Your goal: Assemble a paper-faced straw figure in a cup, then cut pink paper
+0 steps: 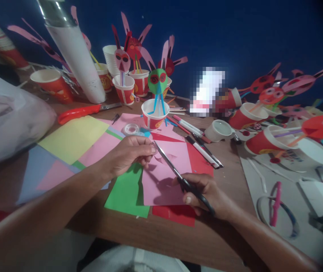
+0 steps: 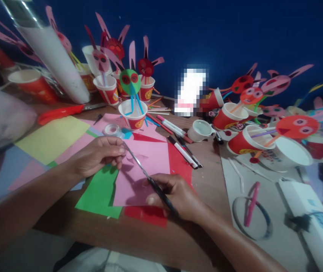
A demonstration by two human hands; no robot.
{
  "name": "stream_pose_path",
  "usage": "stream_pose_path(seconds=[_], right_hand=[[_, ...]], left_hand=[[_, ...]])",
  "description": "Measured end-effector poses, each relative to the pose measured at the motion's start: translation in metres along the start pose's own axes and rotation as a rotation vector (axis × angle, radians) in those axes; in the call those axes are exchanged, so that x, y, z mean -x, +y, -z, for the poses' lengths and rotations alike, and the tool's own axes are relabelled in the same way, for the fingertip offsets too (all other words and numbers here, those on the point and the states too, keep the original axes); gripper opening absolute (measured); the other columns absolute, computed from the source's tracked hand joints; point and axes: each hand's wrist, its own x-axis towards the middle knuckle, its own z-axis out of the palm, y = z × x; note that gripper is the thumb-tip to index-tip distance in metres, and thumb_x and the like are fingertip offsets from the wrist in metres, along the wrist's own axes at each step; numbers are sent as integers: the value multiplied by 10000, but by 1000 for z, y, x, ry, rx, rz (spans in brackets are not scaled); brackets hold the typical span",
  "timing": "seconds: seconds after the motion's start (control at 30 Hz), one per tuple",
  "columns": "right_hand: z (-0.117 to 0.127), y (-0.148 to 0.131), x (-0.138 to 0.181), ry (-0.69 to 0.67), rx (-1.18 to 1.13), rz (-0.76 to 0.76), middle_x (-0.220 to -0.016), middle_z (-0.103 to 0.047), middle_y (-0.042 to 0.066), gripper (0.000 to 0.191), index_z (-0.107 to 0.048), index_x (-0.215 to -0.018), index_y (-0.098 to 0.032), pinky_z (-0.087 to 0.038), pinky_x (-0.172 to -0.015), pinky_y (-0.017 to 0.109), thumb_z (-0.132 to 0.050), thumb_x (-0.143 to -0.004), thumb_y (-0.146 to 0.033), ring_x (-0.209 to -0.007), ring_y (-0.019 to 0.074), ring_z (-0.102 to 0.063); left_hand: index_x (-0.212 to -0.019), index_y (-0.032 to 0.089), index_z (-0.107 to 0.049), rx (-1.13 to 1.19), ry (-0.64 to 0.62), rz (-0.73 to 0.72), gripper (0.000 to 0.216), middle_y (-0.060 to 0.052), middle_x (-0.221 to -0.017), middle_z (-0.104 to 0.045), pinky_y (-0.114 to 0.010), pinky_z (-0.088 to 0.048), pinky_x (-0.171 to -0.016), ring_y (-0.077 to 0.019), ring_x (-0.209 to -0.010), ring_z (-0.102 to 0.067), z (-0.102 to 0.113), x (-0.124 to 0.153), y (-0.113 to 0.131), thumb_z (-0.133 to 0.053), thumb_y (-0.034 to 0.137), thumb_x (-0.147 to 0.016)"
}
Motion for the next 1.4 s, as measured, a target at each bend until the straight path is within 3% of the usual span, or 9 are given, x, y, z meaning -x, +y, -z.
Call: stream_pose_path(seconds=[1.4], right_hand=[[0,-3,-2,-31,73,50,-563,-479,-52,370,-623,-916,-141,-313,-348,143,-701,-732,-453,-373,40,-407]], left_hand=[[-589,150,-580,-81,52,12,124,38,-479,-546,-138,-379,-397,-61,-443,-526,1,-1,3,-641,207,-681]])
